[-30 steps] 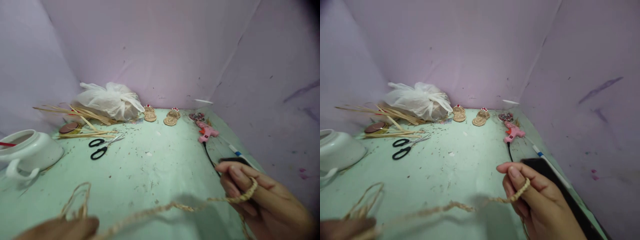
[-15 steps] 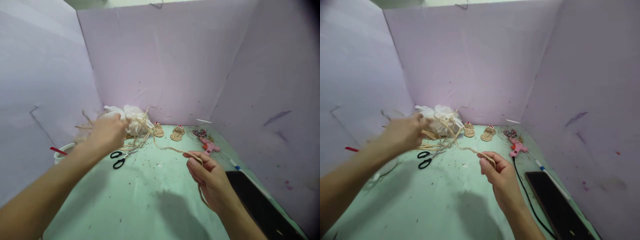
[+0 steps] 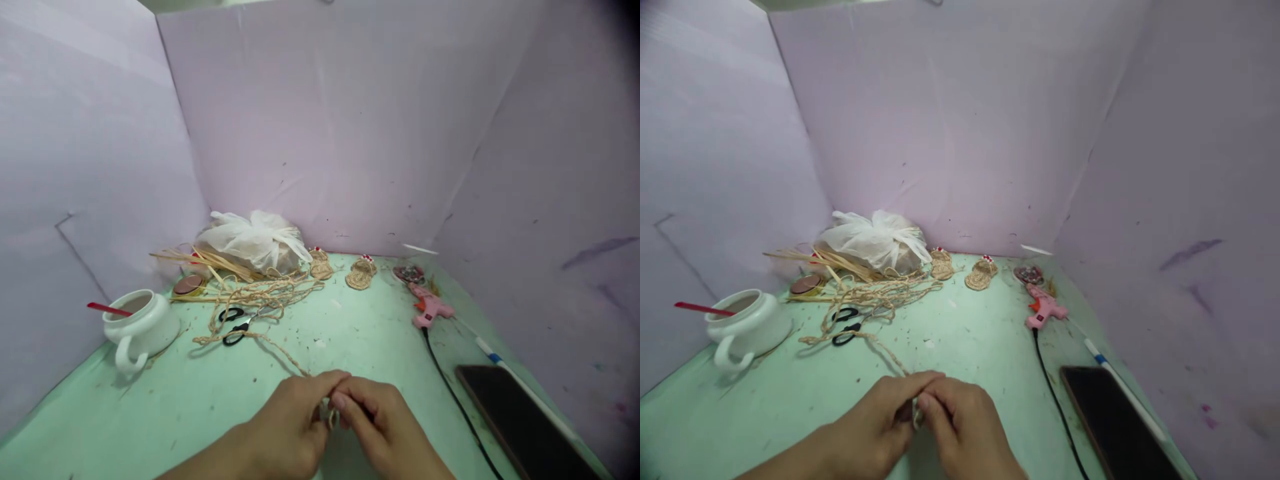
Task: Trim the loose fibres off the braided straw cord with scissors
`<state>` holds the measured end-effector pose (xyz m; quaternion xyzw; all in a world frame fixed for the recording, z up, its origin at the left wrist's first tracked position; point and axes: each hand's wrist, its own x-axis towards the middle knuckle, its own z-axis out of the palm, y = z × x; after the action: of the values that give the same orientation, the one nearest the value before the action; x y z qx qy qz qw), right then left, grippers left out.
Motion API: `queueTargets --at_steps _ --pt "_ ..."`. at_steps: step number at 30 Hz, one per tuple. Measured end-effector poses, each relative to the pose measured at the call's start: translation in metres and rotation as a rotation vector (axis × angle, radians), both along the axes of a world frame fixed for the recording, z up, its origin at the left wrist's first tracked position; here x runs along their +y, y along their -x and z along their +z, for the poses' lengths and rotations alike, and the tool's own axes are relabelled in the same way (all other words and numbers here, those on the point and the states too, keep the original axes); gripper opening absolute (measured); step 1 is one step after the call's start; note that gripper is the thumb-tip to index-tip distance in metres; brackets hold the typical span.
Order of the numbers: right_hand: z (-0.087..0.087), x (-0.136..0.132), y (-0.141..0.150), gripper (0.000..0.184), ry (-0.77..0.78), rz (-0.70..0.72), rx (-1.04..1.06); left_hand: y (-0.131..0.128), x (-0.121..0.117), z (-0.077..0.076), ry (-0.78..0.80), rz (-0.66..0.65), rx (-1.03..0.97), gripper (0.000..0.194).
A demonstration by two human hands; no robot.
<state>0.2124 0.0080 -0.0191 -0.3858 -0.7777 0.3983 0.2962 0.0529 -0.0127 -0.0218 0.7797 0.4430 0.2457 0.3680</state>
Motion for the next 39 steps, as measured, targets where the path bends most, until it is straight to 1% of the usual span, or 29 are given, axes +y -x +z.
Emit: queueTargets --at_steps 3,4,6,7,9,11,13,15,18,21,23,26,28,30,32,35,36,39 --pt "-0.007 0.006 -0.002 0.032 -0.043 -0.068 -0.066 0.005 0.005 -0.016 0.052 0.134 -0.047 0.034" --pt "-0.010 0.008 -0.002 0.034 -0.051 -0.091 -0.091 0.008 0.007 -0.020 0.045 0.135 -0.044 0.029" --pt "-0.015 0.011 -0.003 0.035 -0.063 -0.135 -0.119 0.014 0.009 -0.025 0.048 0.069 -0.059 0.020" --pt "-0.018 0.011 -0.002 0.035 -0.068 -0.160 -0.119 0.015 0.010 -0.027 0.064 0.024 -0.081 0.021" --pt "-0.024 0.011 0.001 0.036 -0.078 -0.204 -0.115 0.016 0.011 -0.031 0.119 -0.040 -0.131 0.030" --pt "-0.028 0.009 0.003 0.038 -0.112 -0.231 -0.135 0.015 0.011 -0.035 0.135 -0.054 -0.142 0.039" --pt "-0.028 0.009 0.003 0.038 -0.176 -0.258 -0.167 0.013 0.010 -0.039 0.089 -0.002 -0.086 0.041" --pt "-0.026 0.011 -0.001 0.037 -0.222 -0.289 -0.188 0.013 0.010 -0.040 0.022 0.111 0.011 0.038" --pt "-0.022 0.018 -0.011 0.032 -0.177 -0.285 -0.219 0.021 0.016 -0.034 -0.019 0.286 0.122 0.028" --pt "-0.026 0.024 -0.019 0.028 -0.122 -0.256 -0.245 0.035 0.028 -0.020 -0.017 0.430 0.222 0.021" --pt "-0.032 0.028 -0.022 0.029 -0.105 -0.272 -0.234 0.048 0.037 -0.009 -0.051 0.432 0.337 0.021" --pt "-0.042 0.031 -0.023 0.031 -0.108 -0.261 -0.207 0.068 0.046 0.003 -0.122 0.401 0.584 0.026" --pt "-0.046 0.032 -0.023 0.031 -0.104 -0.248 -0.197 0.080 0.050 0.007 -0.149 0.410 0.739 0.028" --pt "-0.047 0.032 -0.021 0.031 -0.067 -0.263 -0.170 0.090 0.054 0.008 -0.161 0.408 0.829 0.029" --pt "-0.046 0.032 -0.018 0.032 0.042 -0.296 -0.109 0.096 0.058 0.008 -0.159 0.398 0.873 0.030" --pt "-0.041 0.035 -0.017 0.032 0.290 -0.380 0.035 0.100 0.063 0.010 -0.133 0.406 0.938 0.032" --pt "-0.039 0.037 -0.018 0.033 0.344 -0.412 0.085 0.101 0.065 0.011 -0.123 0.404 0.955 0.033" --pt "-0.033 0.042 -0.023 0.034 0.384 -0.508 0.162 0.106 0.069 0.013 -0.098 0.364 0.982 0.033"
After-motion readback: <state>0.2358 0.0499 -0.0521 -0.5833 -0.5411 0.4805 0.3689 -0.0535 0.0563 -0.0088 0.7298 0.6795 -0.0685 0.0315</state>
